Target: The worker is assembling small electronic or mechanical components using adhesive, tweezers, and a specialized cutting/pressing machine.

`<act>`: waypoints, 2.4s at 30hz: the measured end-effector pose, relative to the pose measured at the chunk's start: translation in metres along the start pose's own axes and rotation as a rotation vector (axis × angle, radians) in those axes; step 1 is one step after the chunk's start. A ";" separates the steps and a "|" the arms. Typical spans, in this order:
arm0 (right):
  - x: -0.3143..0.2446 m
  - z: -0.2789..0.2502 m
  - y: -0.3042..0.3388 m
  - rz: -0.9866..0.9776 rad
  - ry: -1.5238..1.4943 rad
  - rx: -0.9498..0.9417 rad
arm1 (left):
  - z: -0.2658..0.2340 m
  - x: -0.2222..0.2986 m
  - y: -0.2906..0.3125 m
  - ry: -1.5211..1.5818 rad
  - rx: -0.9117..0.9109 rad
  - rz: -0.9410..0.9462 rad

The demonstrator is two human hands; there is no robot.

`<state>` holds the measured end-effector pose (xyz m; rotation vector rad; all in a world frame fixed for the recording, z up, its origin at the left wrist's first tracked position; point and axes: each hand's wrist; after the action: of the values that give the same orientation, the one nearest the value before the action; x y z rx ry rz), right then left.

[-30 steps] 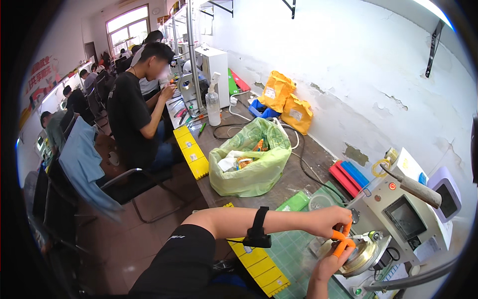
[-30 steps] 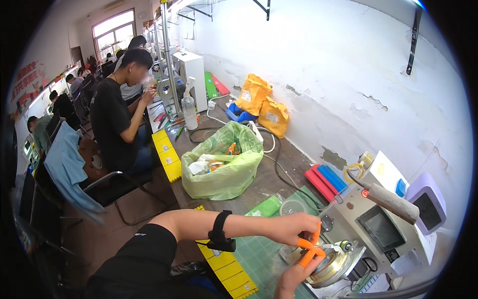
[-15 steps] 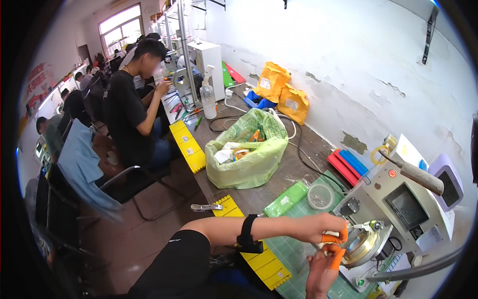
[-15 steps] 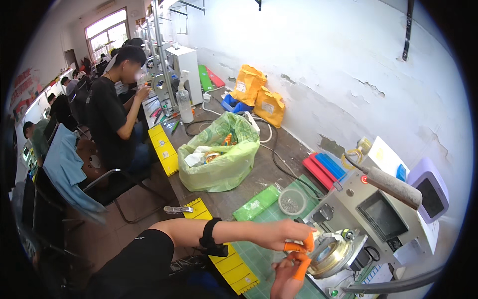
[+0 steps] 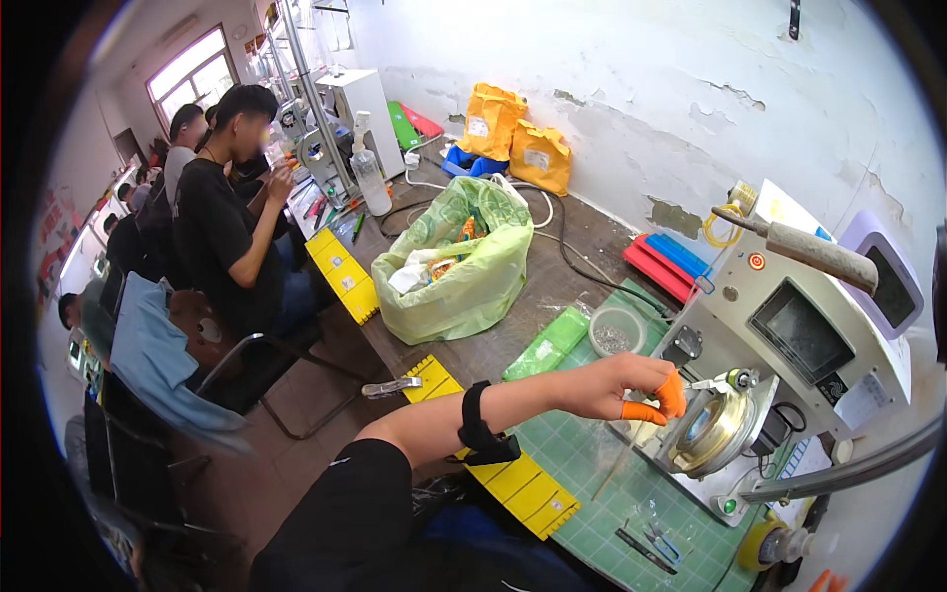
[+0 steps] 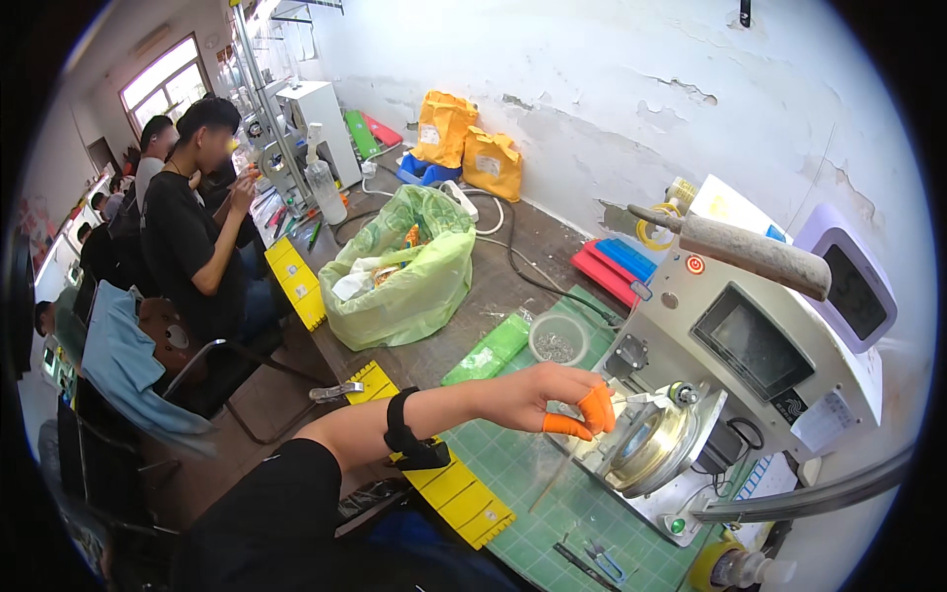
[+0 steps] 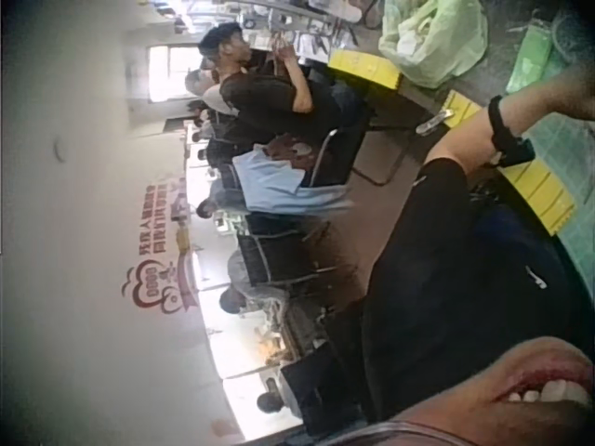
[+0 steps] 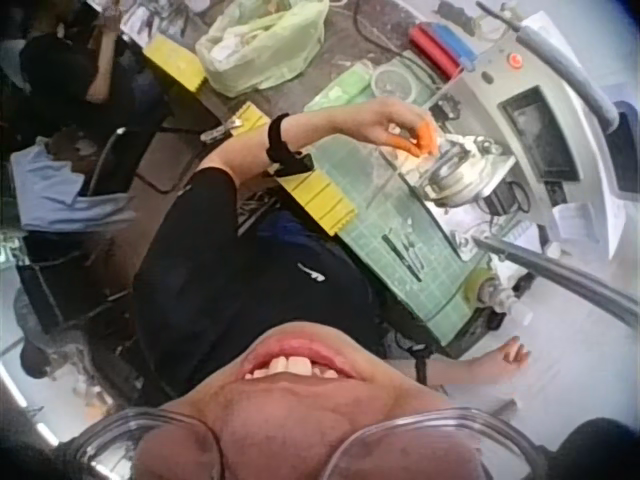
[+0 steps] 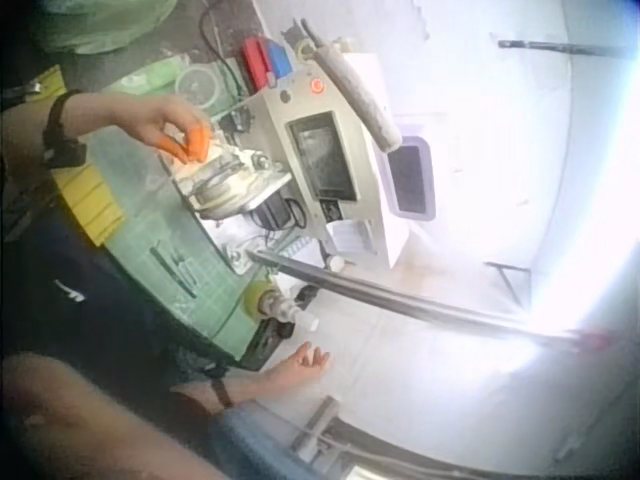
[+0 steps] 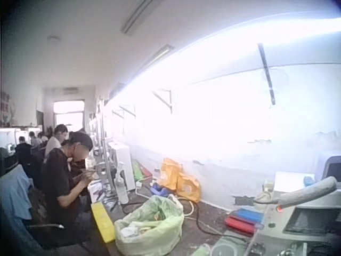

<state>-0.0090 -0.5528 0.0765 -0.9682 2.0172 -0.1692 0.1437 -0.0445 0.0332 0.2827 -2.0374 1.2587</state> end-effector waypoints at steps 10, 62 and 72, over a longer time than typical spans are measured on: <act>0.047 0.043 -0.027 0.109 -0.343 -0.388 | 0.012 0.002 0.000 -0.032 -0.026 -0.046; -0.211 0.150 0.086 -0.591 -0.678 -0.642 | -0.006 -0.023 0.007 -0.166 -0.040 0.134; -0.212 0.155 0.095 -0.524 -0.736 -0.584 | -0.007 -0.017 0.011 -0.185 -0.042 0.115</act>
<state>0.1224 -0.3067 0.0764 -1.6239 1.1100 0.4648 0.1536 -0.0359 0.0157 0.2740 -2.2629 1.2984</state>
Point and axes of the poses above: each hand's wrist, its own y-axis away from the middle knuckle, its own z-axis out of the palm, x = y × z, and after that the axes turned 7 degrees about z, right-handed
